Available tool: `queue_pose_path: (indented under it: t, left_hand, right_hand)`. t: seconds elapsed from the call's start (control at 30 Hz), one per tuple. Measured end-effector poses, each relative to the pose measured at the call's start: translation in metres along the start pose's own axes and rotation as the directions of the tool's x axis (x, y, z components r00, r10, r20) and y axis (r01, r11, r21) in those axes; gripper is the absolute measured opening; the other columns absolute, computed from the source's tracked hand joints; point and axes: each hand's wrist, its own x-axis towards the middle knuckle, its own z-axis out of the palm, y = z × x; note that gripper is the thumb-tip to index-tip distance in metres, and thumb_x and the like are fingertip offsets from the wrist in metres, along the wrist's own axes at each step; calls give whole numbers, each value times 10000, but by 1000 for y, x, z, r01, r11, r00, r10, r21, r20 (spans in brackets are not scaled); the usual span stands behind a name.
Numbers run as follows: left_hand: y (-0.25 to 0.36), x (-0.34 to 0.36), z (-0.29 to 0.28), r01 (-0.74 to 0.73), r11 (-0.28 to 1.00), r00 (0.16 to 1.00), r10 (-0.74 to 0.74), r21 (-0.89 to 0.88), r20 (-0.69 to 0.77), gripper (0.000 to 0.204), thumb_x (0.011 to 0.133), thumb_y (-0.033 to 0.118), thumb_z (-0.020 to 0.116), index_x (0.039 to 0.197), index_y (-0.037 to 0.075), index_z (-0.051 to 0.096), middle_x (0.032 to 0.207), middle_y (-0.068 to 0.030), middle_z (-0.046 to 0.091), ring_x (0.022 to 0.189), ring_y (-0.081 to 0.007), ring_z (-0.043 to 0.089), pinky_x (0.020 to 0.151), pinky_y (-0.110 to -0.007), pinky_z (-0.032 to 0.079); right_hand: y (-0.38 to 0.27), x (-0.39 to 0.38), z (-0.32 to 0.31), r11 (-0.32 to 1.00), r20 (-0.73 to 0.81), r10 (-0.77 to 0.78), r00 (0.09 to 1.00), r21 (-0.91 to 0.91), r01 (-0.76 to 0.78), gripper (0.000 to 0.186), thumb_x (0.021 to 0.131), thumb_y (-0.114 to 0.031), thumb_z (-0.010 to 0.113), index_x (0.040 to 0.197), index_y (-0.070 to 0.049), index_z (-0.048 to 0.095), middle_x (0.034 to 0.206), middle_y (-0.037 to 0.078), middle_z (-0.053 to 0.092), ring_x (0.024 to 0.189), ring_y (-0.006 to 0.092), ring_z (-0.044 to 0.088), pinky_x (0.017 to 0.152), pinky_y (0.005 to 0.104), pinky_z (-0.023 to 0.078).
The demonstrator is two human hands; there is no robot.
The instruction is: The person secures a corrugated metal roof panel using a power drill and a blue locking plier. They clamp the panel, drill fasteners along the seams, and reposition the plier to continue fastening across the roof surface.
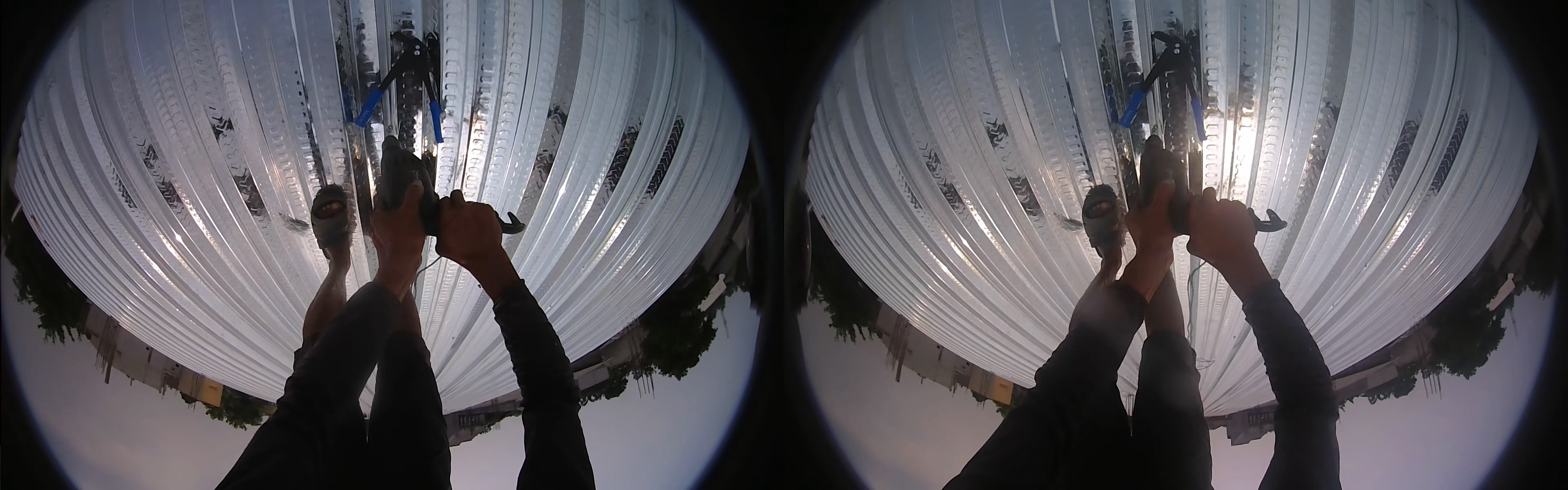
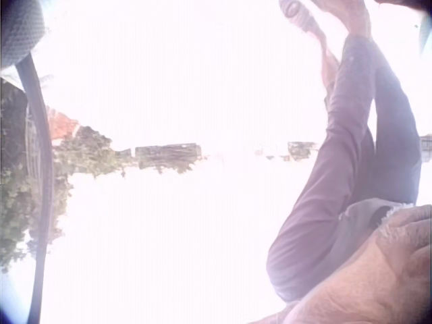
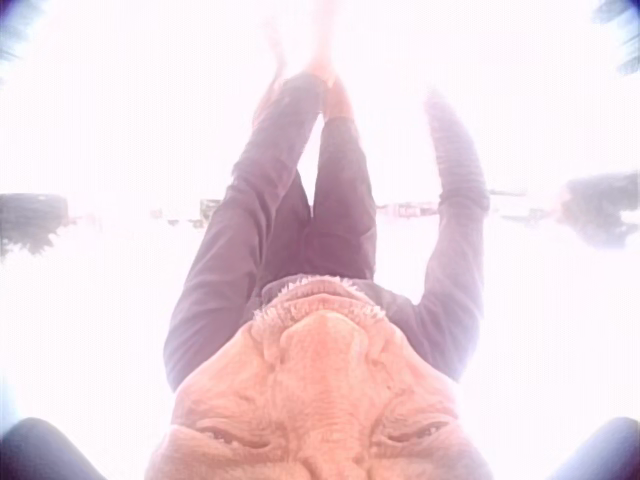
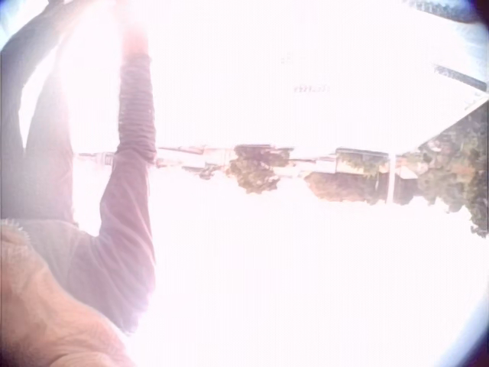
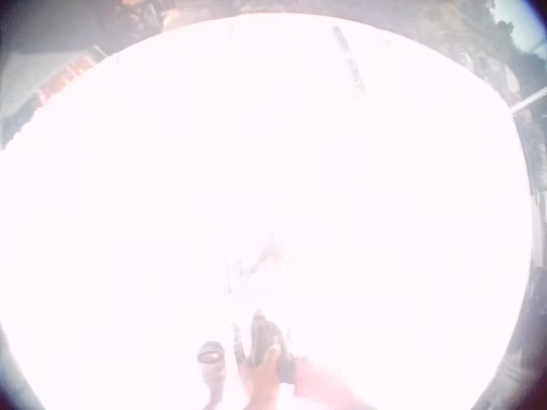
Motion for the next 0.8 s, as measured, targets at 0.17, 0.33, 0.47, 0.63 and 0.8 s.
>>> queue_pose_path:
  t: [0.17,0.33,0.47,0.63,0.8]
  left_hand:
    - [-3,8,12,12,1000,997,-11,15,-75,677,786,399,808,1265,-54,658,1172,-210,717,1098,-293,692,931,-398,531]
    - [11,16,4,60,997,997,-56,57,-60,662,767,335,863,1207,-115,656,1077,-142,712,877,-211,710,742,-345,575]
    - [28,9,-1,149,976,989,-147,-159,21,673,781,313,861,1231,-129,629,1082,-155,705,884,-227,714,738,-346,595]
    - [11,23,4,120,974,992,-127,-194,-23,606,807,249,846,1216,-133,617,1066,-153,703,890,-245,720,694,-344,610]
    - [25,26,-16,297,865,954,-249,-403,169,452,868,249,791,1172,-53,649,1033,-121,702,848,-235,723,634,-348,606]
  right_hand:
    - [10,7,-12,1000,12,-14,1000,4,14,253,653,-166,742,874,-56,689,824,131,659,722,318,702,653,432,552]
    - [-5,15,-33,999,93,31,995,21,-33,220,650,-152,726,837,-38,705,829,151,686,744,332,710,672,427,570]
    - [-8,20,-25,999,53,-29,998,19,28,245,665,-176,716,851,-22,677,798,155,678,690,338,713,665,436,586]
    - [-6,23,-25,995,29,-67,997,-73,69,241,655,-164,731,848,-27,689,818,148,682,716,334,718,678,431,588]
    - [-27,35,-30,992,52,-117,992,-30,119,150,660,-148,746,742,-33,696,805,141,677,730,323,718,679,419,585]
